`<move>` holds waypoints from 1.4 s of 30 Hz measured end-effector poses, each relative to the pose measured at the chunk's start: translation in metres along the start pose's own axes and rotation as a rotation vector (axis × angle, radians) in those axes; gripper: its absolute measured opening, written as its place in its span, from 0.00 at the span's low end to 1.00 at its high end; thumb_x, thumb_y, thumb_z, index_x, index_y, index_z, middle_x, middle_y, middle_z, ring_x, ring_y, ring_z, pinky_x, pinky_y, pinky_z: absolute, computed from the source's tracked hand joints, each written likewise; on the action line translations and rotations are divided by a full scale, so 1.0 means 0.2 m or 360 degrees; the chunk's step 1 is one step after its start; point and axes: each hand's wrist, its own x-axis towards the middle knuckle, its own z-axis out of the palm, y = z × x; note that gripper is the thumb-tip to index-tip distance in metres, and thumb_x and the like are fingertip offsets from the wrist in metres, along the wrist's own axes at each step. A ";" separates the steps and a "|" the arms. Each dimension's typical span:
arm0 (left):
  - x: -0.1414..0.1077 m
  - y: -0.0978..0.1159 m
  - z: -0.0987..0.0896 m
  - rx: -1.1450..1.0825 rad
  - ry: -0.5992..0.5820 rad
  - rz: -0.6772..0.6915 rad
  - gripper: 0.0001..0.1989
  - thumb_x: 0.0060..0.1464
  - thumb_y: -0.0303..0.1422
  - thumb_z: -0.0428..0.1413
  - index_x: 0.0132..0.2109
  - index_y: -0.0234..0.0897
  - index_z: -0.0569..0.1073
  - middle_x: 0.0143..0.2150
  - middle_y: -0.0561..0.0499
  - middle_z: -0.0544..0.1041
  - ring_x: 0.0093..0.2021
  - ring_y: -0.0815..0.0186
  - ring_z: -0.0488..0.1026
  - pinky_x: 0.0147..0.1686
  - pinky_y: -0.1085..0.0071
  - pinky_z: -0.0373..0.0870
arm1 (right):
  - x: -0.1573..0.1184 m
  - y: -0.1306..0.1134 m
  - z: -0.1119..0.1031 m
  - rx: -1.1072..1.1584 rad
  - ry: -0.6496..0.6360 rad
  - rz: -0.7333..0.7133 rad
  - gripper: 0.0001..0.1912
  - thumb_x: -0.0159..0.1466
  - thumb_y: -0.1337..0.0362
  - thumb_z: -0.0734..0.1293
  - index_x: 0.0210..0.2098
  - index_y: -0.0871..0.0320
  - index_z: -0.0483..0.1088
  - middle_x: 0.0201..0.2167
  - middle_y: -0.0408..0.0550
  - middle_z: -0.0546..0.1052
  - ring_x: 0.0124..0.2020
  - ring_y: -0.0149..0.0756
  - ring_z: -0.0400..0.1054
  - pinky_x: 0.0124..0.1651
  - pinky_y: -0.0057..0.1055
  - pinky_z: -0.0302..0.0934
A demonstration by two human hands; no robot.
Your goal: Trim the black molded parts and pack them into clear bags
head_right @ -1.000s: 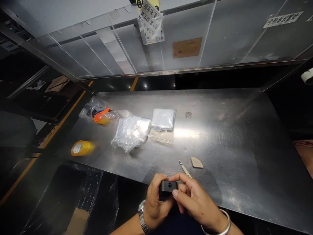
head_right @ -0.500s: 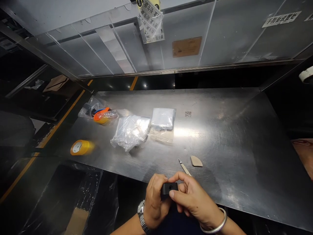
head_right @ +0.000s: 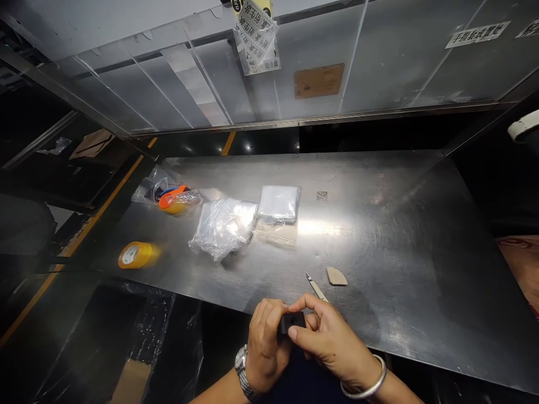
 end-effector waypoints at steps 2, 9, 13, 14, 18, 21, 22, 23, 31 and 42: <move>0.00 0.01 -0.01 -0.0142 -0.0021 -0.0105 0.20 0.50 0.22 0.48 0.51 0.39 0.57 0.36 0.47 0.71 0.33 0.63 0.67 0.32 0.65 0.65 | 0.00 -0.01 0.00 0.0040 -0.0042 0.0011 0.23 0.54 0.50 0.67 0.41 0.60 0.60 0.12 0.32 0.62 0.11 0.17 0.50 0.14 0.15 0.43; 0.06 0.07 -0.09 -0.1010 -0.0407 -0.0991 0.27 0.45 0.27 0.59 0.50 0.40 0.56 0.37 0.51 0.72 0.35 0.65 0.70 0.38 0.66 0.67 | -0.01 -0.06 0.00 0.0388 -0.0113 0.0027 0.24 0.56 0.57 0.66 0.46 0.65 0.59 0.16 0.43 0.73 0.11 0.22 0.60 0.14 0.17 0.53; 0.08 0.07 -0.12 -0.1425 -0.0464 -0.1080 0.32 0.45 0.34 0.62 0.53 0.38 0.54 0.40 0.49 0.74 0.40 0.63 0.71 0.44 0.64 0.66 | 0.00 -0.08 -0.01 0.0498 -0.0145 0.0031 0.24 0.56 0.58 0.67 0.47 0.66 0.61 0.17 0.45 0.73 0.11 0.22 0.60 0.13 0.16 0.53; 0.08 0.07 -0.13 -0.1460 -0.0461 -0.1083 0.33 0.44 0.35 0.63 0.54 0.38 0.54 0.42 0.48 0.74 0.41 0.63 0.71 0.46 0.64 0.66 | 0.00 -0.08 -0.01 0.0515 -0.0149 0.0040 0.25 0.56 0.57 0.67 0.46 0.67 0.61 0.17 0.45 0.74 0.11 0.23 0.61 0.13 0.16 0.53; 0.07 0.06 -0.13 -0.1492 -0.0437 -0.1078 0.34 0.45 0.35 0.62 0.55 0.39 0.54 0.43 0.48 0.73 0.41 0.62 0.71 0.45 0.63 0.66 | 0.00 -0.09 0.00 0.0555 -0.0168 0.0081 0.25 0.55 0.56 0.67 0.46 0.67 0.62 0.16 0.46 0.73 0.10 0.23 0.61 0.12 0.15 0.53; 0.07 0.07 -0.13 -0.1495 -0.0429 -0.1061 0.33 0.45 0.35 0.62 0.54 0.39 0.54 0.42 0.48 0.73 0.40 0.62 0.70 0.44 0.63 0.66 | 0.00 -0.09 0.00 0.0590 -0.0180 0.0096 0.25 0.56 0.55 0.67 0.45 0.66 0.61 0.16 0.46 0.73 0.10 0.23 0.61 0.12 0.14 0.53; 0.07 0.07 -0.13 -0.1490 -0.0428 -0.1057 0.32 0.45 0.35 0.61 0.54 0.38 0.54 0.42 0.47 0.73 0.40 0.62 0.70 0.44 0.63 0.67 | 0.00 -0.08 0.01 0.0602 -0.0185 0.0095 0.24 0.56 0.55 0.67 0.45 0.66 0.61 0.16 0.45 0.73 0.10 0.23 0.61 0.12 0.14 0.53; 0.07 0.07 -0.13 -0.1478 -0.0427 -0.1053 0.32 0.45 0.35 0.61 0.54 0.38 0.54 0.42 0.47 0.73 0.40 0.62 0.70 0.43 0.63 0.67 | 0.00 -0.08 0.01 0.0610 -0.0192 0.0097 0.24 0.56 0.55 0.67 0.45 0.66 0.60 0.16 0.45 0.73 0.10 0.23 0.61 0.12 0.14 0.53; 0.05 0.08 -0.10 -0.1341 -0.0453 -0.1028 0.30 0.43 0.33 0.61 0.51 0.39 0.54 0.32 0.53 0.72 0.30 0.67 0.68 0.34 0.69 0.65 | -0.01 -0.05 0.02 0.0583 -0.0219 0.0140 0.19 0.55 0.53 0.66 0.36 0.61 0.61 0.13 0.43 0.72 0.08 0.22 0.58 0.10 0.13 0.49; -0.04 0.03 -0.07 -0.1214 -0.0458 -0.0671 0.34 0.33 0.33 0.62 0.49 0.41 0.57 0.28 0.57 0.66 0.24 0.72 0.60 0.25 0.74 0.59 | -0.04 -0.02 -0.06 0.0530 -0.0497 0.0201 0.20 0.56 0.56 0.68 0.38 0.64 0.62 0.18 0.48 0.76 0.12 0.26 0.66 0.12 0.14 0.56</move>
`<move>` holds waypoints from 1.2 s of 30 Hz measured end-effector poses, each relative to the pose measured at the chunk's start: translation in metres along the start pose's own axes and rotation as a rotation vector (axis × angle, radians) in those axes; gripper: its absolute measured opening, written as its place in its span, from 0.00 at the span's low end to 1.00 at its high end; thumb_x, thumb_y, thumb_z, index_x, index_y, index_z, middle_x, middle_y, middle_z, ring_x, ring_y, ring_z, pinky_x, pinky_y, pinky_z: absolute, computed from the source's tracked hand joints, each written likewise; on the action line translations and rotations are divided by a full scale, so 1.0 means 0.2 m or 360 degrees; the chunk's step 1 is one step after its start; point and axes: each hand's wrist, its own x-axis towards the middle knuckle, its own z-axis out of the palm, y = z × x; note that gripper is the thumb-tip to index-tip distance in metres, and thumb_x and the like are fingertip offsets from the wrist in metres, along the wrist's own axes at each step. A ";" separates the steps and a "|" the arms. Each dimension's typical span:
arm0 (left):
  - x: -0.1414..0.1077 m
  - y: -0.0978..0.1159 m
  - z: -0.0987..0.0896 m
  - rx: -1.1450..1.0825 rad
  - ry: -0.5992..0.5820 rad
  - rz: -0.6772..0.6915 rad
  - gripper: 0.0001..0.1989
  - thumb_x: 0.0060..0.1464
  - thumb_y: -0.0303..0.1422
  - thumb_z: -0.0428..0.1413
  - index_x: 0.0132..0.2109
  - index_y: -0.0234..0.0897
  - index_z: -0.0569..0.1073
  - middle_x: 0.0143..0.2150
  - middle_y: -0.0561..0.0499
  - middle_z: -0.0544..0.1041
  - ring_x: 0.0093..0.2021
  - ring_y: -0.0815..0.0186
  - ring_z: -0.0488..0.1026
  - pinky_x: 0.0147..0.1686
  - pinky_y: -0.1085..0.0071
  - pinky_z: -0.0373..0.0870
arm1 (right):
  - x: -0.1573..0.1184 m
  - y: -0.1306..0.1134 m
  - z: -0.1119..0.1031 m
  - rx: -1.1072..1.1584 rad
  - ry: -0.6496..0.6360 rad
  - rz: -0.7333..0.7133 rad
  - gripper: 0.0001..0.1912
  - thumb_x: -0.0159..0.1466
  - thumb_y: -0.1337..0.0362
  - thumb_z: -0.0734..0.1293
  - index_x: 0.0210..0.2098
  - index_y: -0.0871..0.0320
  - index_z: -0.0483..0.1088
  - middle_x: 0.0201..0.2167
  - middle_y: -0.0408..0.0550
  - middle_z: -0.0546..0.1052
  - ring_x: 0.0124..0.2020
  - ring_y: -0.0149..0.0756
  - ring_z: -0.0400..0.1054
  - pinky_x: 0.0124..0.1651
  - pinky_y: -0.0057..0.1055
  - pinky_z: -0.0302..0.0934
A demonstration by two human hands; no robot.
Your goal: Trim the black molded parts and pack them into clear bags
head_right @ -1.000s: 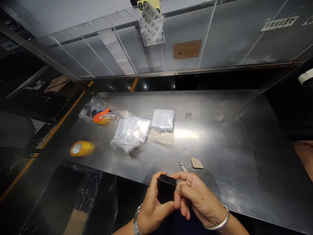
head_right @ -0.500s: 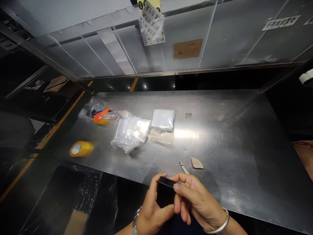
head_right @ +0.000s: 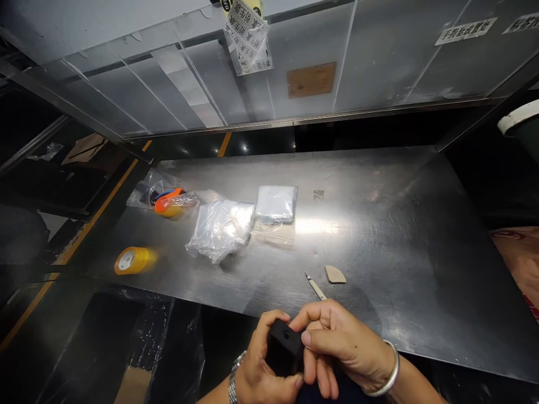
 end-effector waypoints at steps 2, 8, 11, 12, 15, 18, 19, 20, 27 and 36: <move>-0.01 -0.01 0.00 0.0071 0.0000 0.0043 0.34 0.32 0.32 0.62 0.49 0.42 0.58 0.28 0.57 0.67 0.24 0.72 0.62 0.26 0.74 0.60 | -0.01 0.00 -0.01 -0.0044 -0.0016 0.0025 0.19 0.55 0.57 0.69 0.38 0.64 0.62 0.18 0.47 0.76 0.12 0.26 0.67 0.12 0.14 0.57; -0.01 -0.03 0.00 0.0241 -0.0097 0.0168 0.34 0.30 0.30 0.63 0.47 0.44 0.59 0.26 0.59 0.66 0.20 0.74 0.60 0.21 0.76 0.56 | -0.03 0.00 0.00 -0.0199 -0.0035 0.0165 0.14 0.55 0.62 0.67 0.33 0.61 0.57 0.18 0.46 0.76 0.11 0.26 0.66 0.12 0.15 0.58; -0.02 -0.03 -0.01 0.0293 -0.0124 0.0233 0.34 0.30 0.30 0.63 0.47 0.44 0.59 0.29 0.57 0.69 0.22 0.72 0.63 0.23 0.75 0.59 | -0.03 0.00 0.00 -0.0215 -0.0055 0.0207 0.10 0.55 0.64 0.64 0.32 0.60 0.56 0.18 0.46 0.76 0.12 0.27 0.66 0.11 0.16 0.59; -0.02 -0.03 -0.01 0.0295 -0.0132 0.0239 0.34 0.31 0.31 0.63 0.47 0.44 0.59 0.30 0.56 0.70 0.23 0.72 0.64 0.23 0.75 0.60 | -0.04 0.01 0.00 -0.0198 -0.0069 0.0210 0.10 0.56 0.64 0.63 0.33 0.60 0.56 0.18 0.47 0.77 0.12 0.28 0.67 0.12 0.17 0.59; -0.02 -0.03 -0.02 0.0292 -0.0124 0.0250 0.32 0.32 0.31 0.63 0.48 0.42 0.60 0.34 0.51 0.72 0.26 0.69 0.66 0.26 0.73 0.63 | -0.04 0.01 0.00 -0.0126 -0.0121 0.0190 0.12 0.57 0.61 0.63 0.34 0.60 0.56 0.20 0.48 0.77 0.13 0.29 0.68 0.13 0.17 0.60; -0.03 -0.07 -0.01 0.0231 -0.0073 0.0302 0.32 0.33 0.33 0.63 0.48 0.40 0.63 0.34 0.49 0.72 0.29 0.65 0.68 0.29 0.69 0.65 | -0.05 0.01 0.01 -0.0075 -0.0169 0.0162 0.13 0.58 0.58 0.64 0.35 0.60 0.57 0.20 0.49 0.77 0.14 0.30 0.69 0.14 0.17 0.61; -0.04 -0.09 -0.01 0.0199 -0.0052 0.0327 0.32 0.33 0.34 0.63 0.48 0.40 0.63 0.34 0.48 0.72 0.29 0.65 0.68 0.30 0.69 0.66 | -0.05 0.01 0.01 -0.0067 -0.0160 0.0151 0.13 0.58 0.58 0.63 0.35 0.61 0.58 0.20 0.49 0.77 0.14 0.30 0.69 0.14 0.17 0.61; -0.05 -0.11 0.00 0.0169 -0.0029 0.0356 0.32 0.32 0.35 0.63 0.49 0.40 0.63 0.34 0.48 0.72 0.29 0.64 0.68 0.31 0.68 0.66 | -0.05 0.01 0.01 -0.0058 -0.0141 0.0142 0.13 0.59 0.58 0.63 0.35 0.61 0.58 0.20 0.49 0.77 0.14 0.30 0.69 0.14 0.17 0.61; -0.09 -0.32 0.06 0.0167 0.0148 0.0638 0.38 0.32 0.39 0.66 0.53 0.41 0.60 0.39 0.46 0.71 0.34 0.62 0.70 0.35 0.66 0.69 | -0.05 0.06 0.04 0.0089 -0.0065 0.0034 0.16 0.60 0.56 0.63 0.37 0.63 0.60 0.19 0.50 0.76 0.12 0.29 0.68 0.11 0.14 0.57; -0.02 -0.24 0.07 0.0243 0.0213 0.1066 0.32 0.45 0.42 0.60 0.56 0.41 0.57 0.32 0.50 0.69 0.30 0.65 0.68 0.30 0.67 0.66 | -0.05 0.10 0.08 0.0314 -0.0061 0.0041 0.14 0.56 0.59 0.65 0.34 0.61 0.58 0.16 0.48 0.75 0.09 0.27 0.64 0.08 0.13 0.52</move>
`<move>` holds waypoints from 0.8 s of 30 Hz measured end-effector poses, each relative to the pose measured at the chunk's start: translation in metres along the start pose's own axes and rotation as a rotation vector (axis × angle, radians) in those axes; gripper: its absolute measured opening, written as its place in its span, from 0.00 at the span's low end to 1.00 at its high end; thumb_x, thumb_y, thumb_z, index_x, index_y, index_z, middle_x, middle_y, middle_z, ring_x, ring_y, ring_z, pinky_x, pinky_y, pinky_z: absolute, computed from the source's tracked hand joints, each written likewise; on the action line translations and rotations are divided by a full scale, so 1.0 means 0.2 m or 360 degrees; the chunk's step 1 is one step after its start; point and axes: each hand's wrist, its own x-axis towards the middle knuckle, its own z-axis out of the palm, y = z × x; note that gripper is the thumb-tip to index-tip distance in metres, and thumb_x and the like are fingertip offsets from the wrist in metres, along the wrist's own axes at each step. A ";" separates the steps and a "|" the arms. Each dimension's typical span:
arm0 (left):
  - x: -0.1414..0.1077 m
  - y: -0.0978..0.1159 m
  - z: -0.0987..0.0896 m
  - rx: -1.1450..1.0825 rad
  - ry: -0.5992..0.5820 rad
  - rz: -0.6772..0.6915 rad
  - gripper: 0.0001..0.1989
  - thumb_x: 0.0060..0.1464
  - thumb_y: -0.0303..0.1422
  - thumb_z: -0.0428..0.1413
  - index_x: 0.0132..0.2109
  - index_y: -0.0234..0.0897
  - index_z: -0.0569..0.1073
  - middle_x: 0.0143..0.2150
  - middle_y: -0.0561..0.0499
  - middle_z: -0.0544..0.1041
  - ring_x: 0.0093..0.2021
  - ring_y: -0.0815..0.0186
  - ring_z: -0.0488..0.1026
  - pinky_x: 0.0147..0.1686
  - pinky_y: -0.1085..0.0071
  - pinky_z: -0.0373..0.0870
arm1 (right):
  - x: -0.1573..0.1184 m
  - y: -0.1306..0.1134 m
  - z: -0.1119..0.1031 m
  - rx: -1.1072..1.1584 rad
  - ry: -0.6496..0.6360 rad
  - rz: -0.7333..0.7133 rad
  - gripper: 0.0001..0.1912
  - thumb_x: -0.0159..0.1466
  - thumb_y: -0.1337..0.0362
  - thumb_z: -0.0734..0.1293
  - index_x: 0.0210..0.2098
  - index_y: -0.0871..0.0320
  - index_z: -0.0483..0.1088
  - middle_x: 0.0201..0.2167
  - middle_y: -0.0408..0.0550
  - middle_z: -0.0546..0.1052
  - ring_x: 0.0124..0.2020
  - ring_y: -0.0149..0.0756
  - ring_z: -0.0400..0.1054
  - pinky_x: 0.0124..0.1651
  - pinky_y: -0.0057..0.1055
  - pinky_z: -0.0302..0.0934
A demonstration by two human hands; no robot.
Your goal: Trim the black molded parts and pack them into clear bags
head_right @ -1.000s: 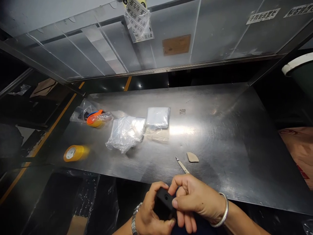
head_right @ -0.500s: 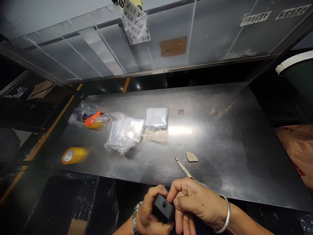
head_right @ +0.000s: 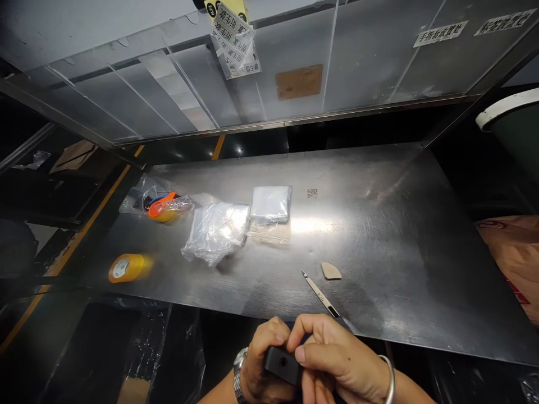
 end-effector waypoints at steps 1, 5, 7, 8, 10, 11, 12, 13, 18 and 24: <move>0.02 0.01 0.00 -0.0035 -0.0006 0.0030 0.31 0.47 0.43 0.58 0.56 0.41 0.57 0.32 0.50 0.69 0.29 0.65 0.67 0.29 0.67 0.66 | 0.00 0.00 0.00 -0.0002 0.0022 -0.0005 0.13 0.55 0.60 0.65 0.33 0.61 0.58 0.15 0.48 0.75 0.09 0.26 0.64 0.09 0.13 0.52; 0.07 0.01 0.01 -0.0154 0.0040 -0.0006 0.31 0.48 0.46 0.56 0.56 0.41 0.56 0.33 0.50 0.66 0.29 0.66 0.65 0.29 0.68 0.66 | -0.01 0.00 0.02 0.0027 0.0129 -0.0011 0.10 0.55 0.64 0.64 0.33 0.62 0.59 0.16 0.48 0.75 0.10 0.25 0.64 0.11 0.13 0.56; 0.08 0.02 0.01 -0.0189 0.0076 -0.0079 0.32 0.45 0.44 0.59 0.55 0.42 0.57 0.33 0.50 0.65 0.29 0.67 0.64 0.29 0.69 0.66 | 0.00 0.00 0.02 0.0077 0.0152 -0.0035 0.11 0.55 0.63 0.64 0.33 0.62 0.59 0.16 0.48 0.75 0.11 0.25 0.65 0.11 0.14 0.57; 0.08 0.03 0.01 -0.0204 0.0081 -0.0130 0.31 0.45 0.43 0.60 0.54 0.42 0.58 0.33 0.51 0.65 0.29 0.67 0.64 0.29 0.70 0.65 | 0.00 -0.01 0.01 0.0106 0.0170 -0.0053 0.12 0.55 0.62 0.65 0.33 0.61 0.59 0.16 0.47 0.75 0.11 0.25 0.65 0.11 0.14 0.57; 0.09 0.05 0.00 -0.0207 0.0054 -0.0294 0.30 0.45 0.39 0.61 0.53 0.44 0.58 0.33 0.51 0.66 0.29 0.68 0.64 0.29 0.71 0.65 | 0.02 -0.01 0.00 0.0146 0.0241 -0.0105 0.14 0.54 0.60 0.66 0.33 0.61 0.60 0.15 0.45 0.74 0.10 0.24 0.63 0.10 0.14 0.56; 0.09 0.06 -0.01 -0.0191 0.0024 -0.0415 0.29 0.45 0.38 0.61 0.52 0.44 0.58 0.34 0.51 0.67 0.29 0.68 0.65 0.30 0.71 0.65 | 0.02 -0.01 0.00 0.0149 0.0281 -0.0140 0.14 0.54 0.59 0.67 0.33 0.61 0.60 0.15 0.44 0.73 0.10 0.23 0.62 0.10 0.14 0.55; 0.09 0.07 -0.02 -0.0168 -0.0003 -0.0553 0.29 0.45 0.36 0.61 0.52 0.44 0.58 0.35 0.50 0.68 0.30 0.67 0.66 0.31 0.70 0.66 | 0.03 -0.01 -0.01 0.0145 0.0320 -0.0179 0.15 0.53 0.59 0.68 0.33 0.61 0.61 0.15 0.43 0.73 0.09 0.22 0.61 0.10 0.13 0.55; 0.09 0.08 -0.02 -0.0140 -0.0029 -0.0697 0.29 0.44 0.35 0.62 0.52 0.44 0.58 0.36 0.49 0.69 0.31 0.66 0.67 0.32 0.69 0.67 | 0.04 -0.01 -0.01 0.0136 0.0361 -0.0215 0.16 0.53 0.58 0.69 0.32 0.62 0.62 0.14 0.42 0.72 0.09 0.21 0.60 0.10 0.13 0.54; 0.07 0.11 -0.03 -0.0140 -0.0052 -0.1124 0.33 0.42 0.37 0.63 0.54 0.39 0.59 0.36 0.46 0.72 0.37 0.57 0.71 0.38 0.61 0.69 | 0.08 0.00 -0.03 0.0061 0.0469 -0.0325 0.18 0.54 0.53 0.70 0.29 0.61 0.62 0.11 0.36 0.67 0.08 0.18 0.54 0.09 0.12 0.49; 0.18 0.17 -0.06 -0.0313 -0.0170 -0.1286 0.32 0.51 0.38 0.57 0.59 0.36 0.52 0.43 0.40 0.74 0.42 0.56 0.72 0.45 0.58 0.66 | 0.12 -0.02 -0.02 0.0067 0.0592 -0.0405 0.18 0.54 0.53 0.70 0.27 0.60 0.61 0.12 0.34 0.65 0.09 0.16 0.51 0.10 0.13 0.47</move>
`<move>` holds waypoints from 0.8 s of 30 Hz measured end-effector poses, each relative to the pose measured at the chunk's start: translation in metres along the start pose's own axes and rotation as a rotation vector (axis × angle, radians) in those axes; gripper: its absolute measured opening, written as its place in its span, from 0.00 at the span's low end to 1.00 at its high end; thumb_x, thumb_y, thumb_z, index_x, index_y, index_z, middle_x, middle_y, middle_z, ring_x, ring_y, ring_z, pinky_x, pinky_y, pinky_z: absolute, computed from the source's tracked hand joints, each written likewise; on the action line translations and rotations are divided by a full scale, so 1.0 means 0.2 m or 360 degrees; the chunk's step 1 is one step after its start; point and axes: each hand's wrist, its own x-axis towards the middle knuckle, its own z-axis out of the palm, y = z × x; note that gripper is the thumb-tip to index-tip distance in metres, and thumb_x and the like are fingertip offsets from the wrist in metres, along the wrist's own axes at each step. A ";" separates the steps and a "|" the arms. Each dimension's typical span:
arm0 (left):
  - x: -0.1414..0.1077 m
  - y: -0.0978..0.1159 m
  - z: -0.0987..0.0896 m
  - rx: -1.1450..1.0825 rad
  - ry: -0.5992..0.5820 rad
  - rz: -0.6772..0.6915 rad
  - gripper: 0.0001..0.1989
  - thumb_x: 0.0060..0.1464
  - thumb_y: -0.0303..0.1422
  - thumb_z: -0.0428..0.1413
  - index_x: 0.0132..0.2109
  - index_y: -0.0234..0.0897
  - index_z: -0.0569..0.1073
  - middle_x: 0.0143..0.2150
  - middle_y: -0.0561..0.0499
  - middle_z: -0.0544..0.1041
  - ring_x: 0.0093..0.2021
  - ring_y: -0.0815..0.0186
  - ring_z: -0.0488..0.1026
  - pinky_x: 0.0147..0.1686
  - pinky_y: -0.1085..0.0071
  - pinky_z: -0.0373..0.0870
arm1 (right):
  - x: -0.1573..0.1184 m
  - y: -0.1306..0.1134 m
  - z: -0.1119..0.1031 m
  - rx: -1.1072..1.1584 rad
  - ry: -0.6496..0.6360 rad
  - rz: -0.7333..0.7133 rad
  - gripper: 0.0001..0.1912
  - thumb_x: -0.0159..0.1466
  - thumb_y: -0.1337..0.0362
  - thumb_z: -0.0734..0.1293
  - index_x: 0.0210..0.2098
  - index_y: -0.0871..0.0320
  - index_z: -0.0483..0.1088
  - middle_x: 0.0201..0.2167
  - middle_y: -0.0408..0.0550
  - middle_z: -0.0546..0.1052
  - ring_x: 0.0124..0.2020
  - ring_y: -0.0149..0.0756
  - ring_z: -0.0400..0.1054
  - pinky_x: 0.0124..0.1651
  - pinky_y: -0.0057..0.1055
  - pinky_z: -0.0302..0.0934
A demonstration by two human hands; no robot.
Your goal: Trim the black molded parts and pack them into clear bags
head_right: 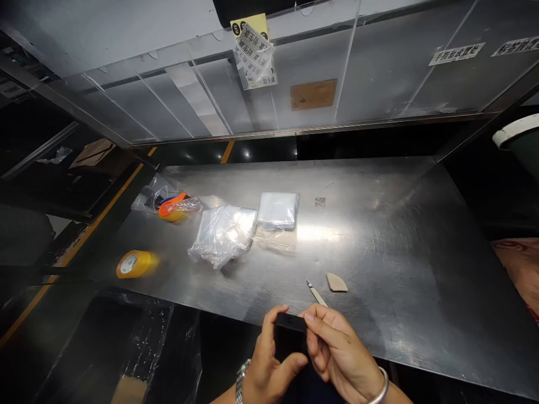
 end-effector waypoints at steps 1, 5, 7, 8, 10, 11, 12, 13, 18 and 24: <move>0.01 0.02 -0.01 -0.0008 -0.0014 -0.0038 0.31 0.53 0.37 0.55 0.60 0.35 0.51 0.47 0.39 0.73 0.46 0.56 0.70 0.49 0.57 0.64 | 0.01 -0.01 0.01 0.0009 0.0044 -0.0016 0.18 0.53 0.54 0.71 0.29 0.60 0.62 0.12 0.34 0.65 0.10 0.17 0.51 0.11 0.14 0.47; 0.06 0.05 -0.05 -0.0388 -0.0068 -0.0183 0.31 0.56 0.36 0.51 0.62 0.35 0.48 0.58 0.37 0.64 0.56 0.57 0.63 0.57 0.57 0.54 | 0.05 -0.03 0.00 0.0087 0.0163 -0.0128 0.20 0.51 0.56 0.72 0.36 0.59 0.64 0.16 0.35 0.66 0.14 0.19 0.56 0.15 0.16 0.52; 0.08 0.05 -0.06 -0.0744 -0.0105 -0.0238 0.33 0.54 0.35 0.54 0.62 0.36 0.48 0.56 0.38 0.67 0.53 0.58 0.66 0.54 0.58 0.58 | 0.07 -0.04 -0.01 0.0129 0.0187 -0.0177 0.20 0.51 0.58 0.73 0.38 0.59 0.65 0.19 0.36 0.67 0.17 0.20 0.58 0.19 0.17 0.56; 0.09 0.05 -0.07 -0.0914 -0.0111 -0.0269 0.33 0.53 0.34 0.55 0.62 0.36 0.49 0.53 0.39 0.69 0.50 0.59 0.68 0.52 0.59 0.60 | 0.08 -0.04 -0.02 0.0134 0.0186 -0.0194 0.19 0.51 0.58 0.73 0.39 0.59 0.65 0.20 0.37 0.68 0.19 0.20 0.59 0.21 0.18 0.57; 0.10 0.06 -0.06 -0.1209 -0.0108 -0.0328 0.31 0.53 0.32 0.55 0.60 0.36 0.52 0.48 0.41 0.73 0.47 0.59 0.71 0.49 0.60 0.63 | 0.09 -0.05 -0.03 0.0101 0.0151 -0.0221 0.19 0.53 0.59 0.72 0.40 0.58 0.66 0.23 0.38 0.69 0.21 0.21 0.60 0.24 0.19 0.59; 0.11 0.07 -0.06 -0.1332 -0.0091 -0.0355 0.29 0.53 0.31 0.55 0.60 0.36 0.53 0.45 0.42 0.74 0.45 0.59 0.72 0.47 0.61 0.64 | 0.09 -0.05 -0.03 0.0068 0.0134 -0.0240 0.18 0.54 0.59 0.71 0.42 0.58 0.66 0.24 0.39 0.69 0.22 0.21 0.60 0.25 0.20 0.60; 0.11 0.09 -0.06 -0.1424 -0.0058 -0.0385 0.28 0.54 0.31 0.54 0.59 0.36 0.53 0.44 0.43 0.75 0.43 0.60 0.73 0.45 0.62 0.65 | 0.08 -0.05 -0.03 0.0020 0.0128 -0.0265 0.18 0.55 0.59 0.70 0.43 0.58 0.66 0.25 0.39 0.69 0.23 0.21 0.60 0.26 0.20 0.60; 0.12 0.10 -0.06 -0.1484 -0.0010 -0.0418 0.27 0.55 0.31 0.54 0.59 0.36 0.53 0.42 0.44 0.76 0.41 0.62 0.74 0.44 0.64 0.66 | 0.08 -0.04 -0.03 -0.0044 0.0144 -0.0293 0.18 0.56 0.58 0.69 0.44 0.58 0.66 0.26 0.39 0.69 0.23 0.22 0.60 0.27 0.20 0.60; 0.16 0.12 -0.07 -0.1588 0.0298 -0.0617 0.24 0.57 0.41 0.50 0.57 0.36 0.58 0.37 0.45 0.77 0.32 0.69 0.73 0.30 0.75 0.66 | 0.05 0.01 -0.03 -0.0551 0.0379 -0.0426 0.22 0.56 0.50 0.67 0.43 0.58 0.66 0.25 0.40 0.67 0.23 0.23 0.60 0.24 0.21 0.57; 0.19 0.12 -0.05 -0.1709 0.0441 -0.0661 0.31 0.51 0.53 0.49 0.54 0.35 0.65 0.35 0.47 0.75 0.26 0.69 0.70 0.26 0.73 0.66 | 0.04 0.09 -0.04 -0.1321 0.0058 -0.0319 0.25 0.63 0.43 0.54 0.36 0.59 0.66 0.20 0.41 0.67 0.18 0.25 0.60 0.20 0.22 0.52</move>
